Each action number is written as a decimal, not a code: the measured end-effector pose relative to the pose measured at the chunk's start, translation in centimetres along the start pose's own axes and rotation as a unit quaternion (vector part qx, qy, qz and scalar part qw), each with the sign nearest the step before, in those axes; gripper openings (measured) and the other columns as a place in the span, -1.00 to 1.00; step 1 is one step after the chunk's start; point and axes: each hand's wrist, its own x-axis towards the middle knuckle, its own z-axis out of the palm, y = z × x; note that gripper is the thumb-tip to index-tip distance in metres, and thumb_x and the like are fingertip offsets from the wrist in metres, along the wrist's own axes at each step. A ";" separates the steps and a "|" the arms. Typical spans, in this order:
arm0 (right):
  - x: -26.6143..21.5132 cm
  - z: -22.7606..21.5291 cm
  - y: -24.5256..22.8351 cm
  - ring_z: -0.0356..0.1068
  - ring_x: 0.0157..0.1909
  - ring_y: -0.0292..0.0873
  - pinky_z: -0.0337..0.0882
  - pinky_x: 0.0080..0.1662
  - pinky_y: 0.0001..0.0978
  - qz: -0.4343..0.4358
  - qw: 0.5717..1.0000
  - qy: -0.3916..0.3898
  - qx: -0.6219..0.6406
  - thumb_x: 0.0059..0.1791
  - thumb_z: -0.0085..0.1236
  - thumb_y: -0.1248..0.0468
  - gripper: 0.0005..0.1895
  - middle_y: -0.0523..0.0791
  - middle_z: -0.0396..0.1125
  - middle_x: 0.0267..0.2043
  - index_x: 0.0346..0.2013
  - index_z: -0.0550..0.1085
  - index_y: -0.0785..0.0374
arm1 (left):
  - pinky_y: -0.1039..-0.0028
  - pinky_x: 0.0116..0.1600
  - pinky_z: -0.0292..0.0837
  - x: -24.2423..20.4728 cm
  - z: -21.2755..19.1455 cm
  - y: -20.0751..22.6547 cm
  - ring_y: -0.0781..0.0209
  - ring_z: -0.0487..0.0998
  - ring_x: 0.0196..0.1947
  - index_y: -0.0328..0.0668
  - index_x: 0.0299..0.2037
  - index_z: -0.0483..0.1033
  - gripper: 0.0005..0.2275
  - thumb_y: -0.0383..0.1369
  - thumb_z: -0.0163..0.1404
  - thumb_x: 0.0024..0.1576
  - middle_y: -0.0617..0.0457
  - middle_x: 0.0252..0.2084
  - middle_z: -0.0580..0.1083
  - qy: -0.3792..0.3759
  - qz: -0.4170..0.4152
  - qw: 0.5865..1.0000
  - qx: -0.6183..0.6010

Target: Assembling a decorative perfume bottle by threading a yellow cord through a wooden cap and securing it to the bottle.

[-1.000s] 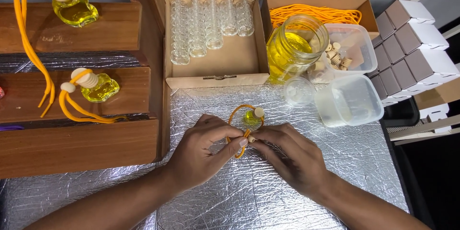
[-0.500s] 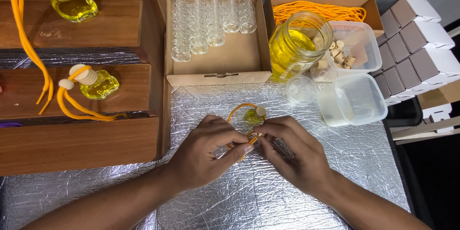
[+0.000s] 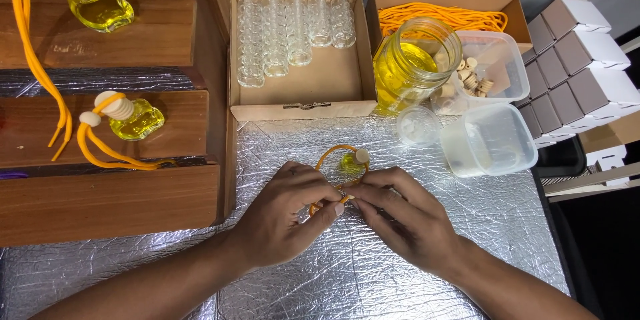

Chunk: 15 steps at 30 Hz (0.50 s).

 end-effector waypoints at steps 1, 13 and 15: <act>0.1 0.0 0.0 0.49 -0.06 -0.11 0.52 -0.01 -0.42 -0.001 1.000 0.000 0.000 0.03 0.15 0.47 -0.72 0.05 0.36 -0.05 0.05 0.47 0.42 | 0.35 -0.08 0.15 0.0 0.0 0.0 0.22 0.38 -0.38 -0.12 -0.39 0.52 -0.75 -0.24 -0.13 0.27 0.11 -0.45 0.49 0.001 0.000 1.000 0.000; -0.4 -0.1 0.2 0.46 -0.21 -0.21 0.52 -0.06 -0.44 0.062 0.995 0.001 0.084 0.02 0.19 0.49 -0.58 -0.05 0.42 -0.15 0.16 0.35 0.38 | 0.33 -0.06 0.18 0.0 0.2 0.1 0.19 0.41 -0.37 -0.18 -0.25 0.56 -0.83 -0.31 -0.06 0.27 0.09 -0.42 0.50 0.024 0.027 0.999 0.013; -0.3 0.0 0.2 0.47 -0.22 -0.18 0.52 -0.11 -0.44 0.051 0.997 0.007 0.057 0.03 0.14 0.43 -0.73 0.00 0.43 -0.13 0.04 0.42 0.40 | 0.34 -0.07 0.19 0.1 0.0 0.4 0.19 0.42 -0.37 -0.17 -0.27 0.54 -0.85 -0.33 -0.04 0.27 0.10 -0.42 0.49 0.031 0.032 0.999 0.010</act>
